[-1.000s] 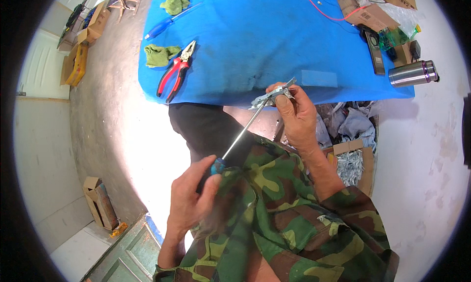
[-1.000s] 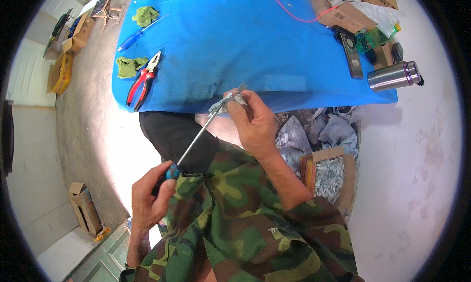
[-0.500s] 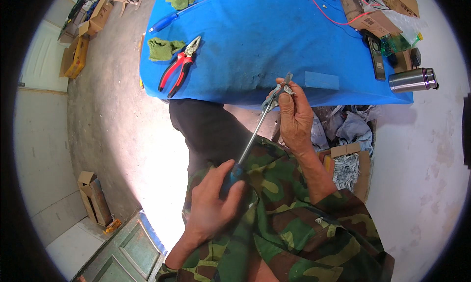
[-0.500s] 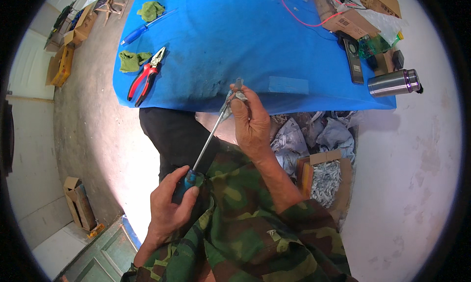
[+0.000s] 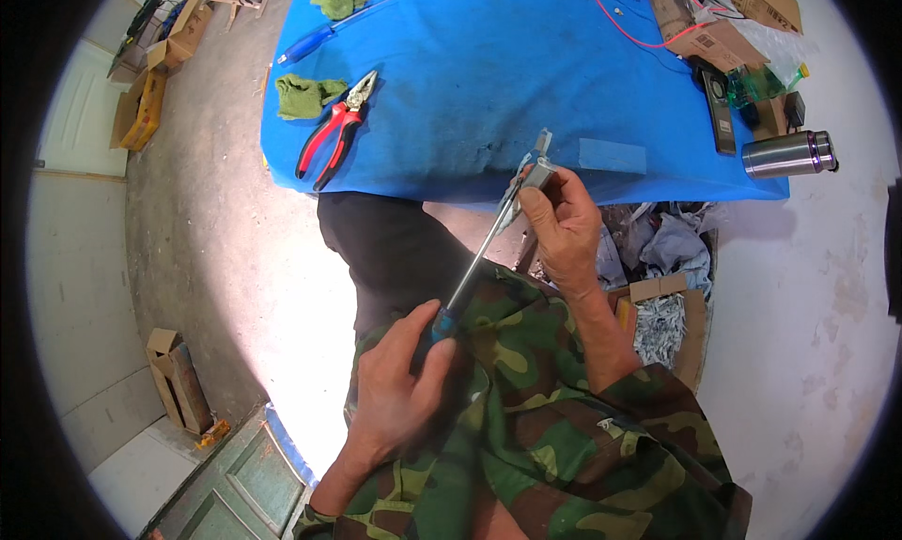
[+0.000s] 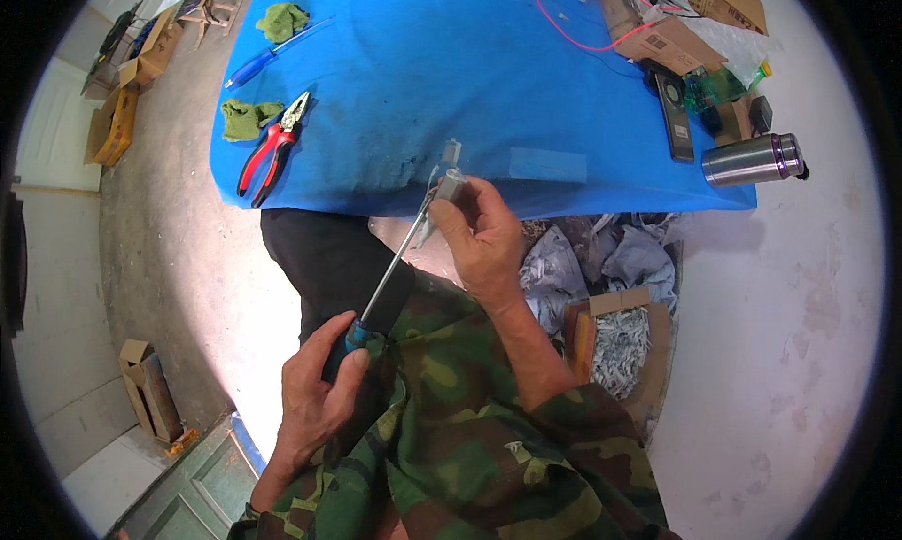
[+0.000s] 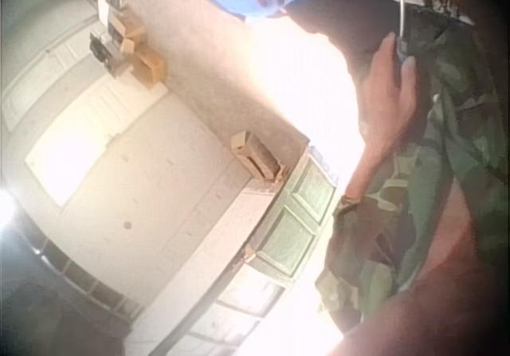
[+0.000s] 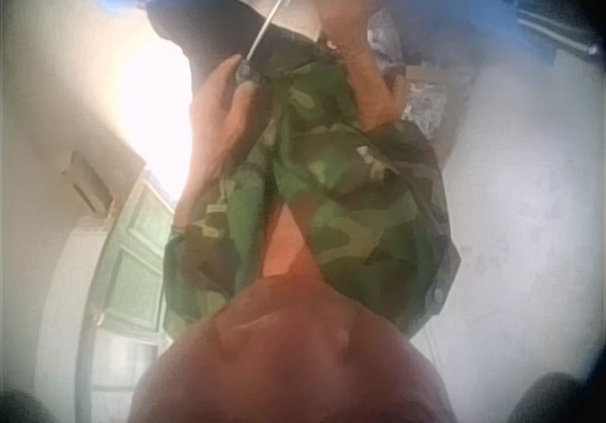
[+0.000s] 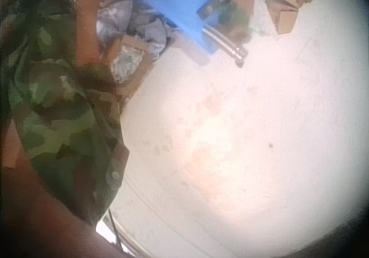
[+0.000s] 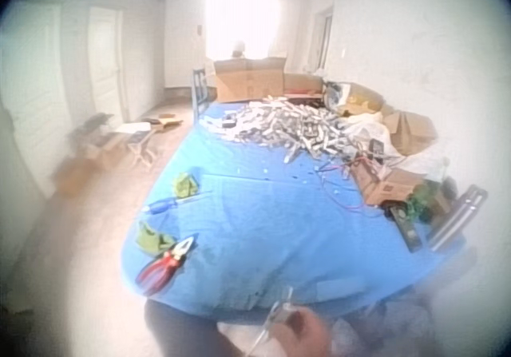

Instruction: The person manipulates a small metal component by hand and uses a screwdriver to loosen or tighten a screw on its side.

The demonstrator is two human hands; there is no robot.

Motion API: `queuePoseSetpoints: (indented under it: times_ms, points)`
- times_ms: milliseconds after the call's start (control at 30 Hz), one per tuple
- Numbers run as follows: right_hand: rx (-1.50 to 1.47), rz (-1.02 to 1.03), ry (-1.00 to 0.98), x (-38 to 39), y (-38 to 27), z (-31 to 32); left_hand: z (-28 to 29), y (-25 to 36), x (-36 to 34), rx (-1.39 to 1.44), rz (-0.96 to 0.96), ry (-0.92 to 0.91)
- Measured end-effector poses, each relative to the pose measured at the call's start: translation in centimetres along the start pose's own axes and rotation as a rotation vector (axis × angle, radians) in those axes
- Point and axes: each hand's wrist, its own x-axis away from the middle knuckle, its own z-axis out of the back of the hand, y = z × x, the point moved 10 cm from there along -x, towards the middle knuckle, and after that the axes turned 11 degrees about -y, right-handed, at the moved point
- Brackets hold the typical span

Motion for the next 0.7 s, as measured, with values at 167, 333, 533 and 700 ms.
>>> queuePoseSetpoints:
  times_ms: [167,333,533,700]
  points:
    - [-0.046,0.169,0.142,-0.1,-0.8,-0.9,-1.1,0.8,-0.5,-0.068,-0.023,-0.044]
    - [0.075,0.093,0.259,-0.3,-0.6,-1.2,-1.7,1.7,-0.7,-0.078,-0.066,-0.041]
    - [0.136,0.13,0.244,-0.5,-0.6,-0.8,0.1,1.4,-1.1,-0.1,-0.058,-0.063]
    - [-0.015,0.092,0.085,-0.5,-0.8,-1.7,3.6,-0.6,-1.6,0.004,-0.066,-0.084]
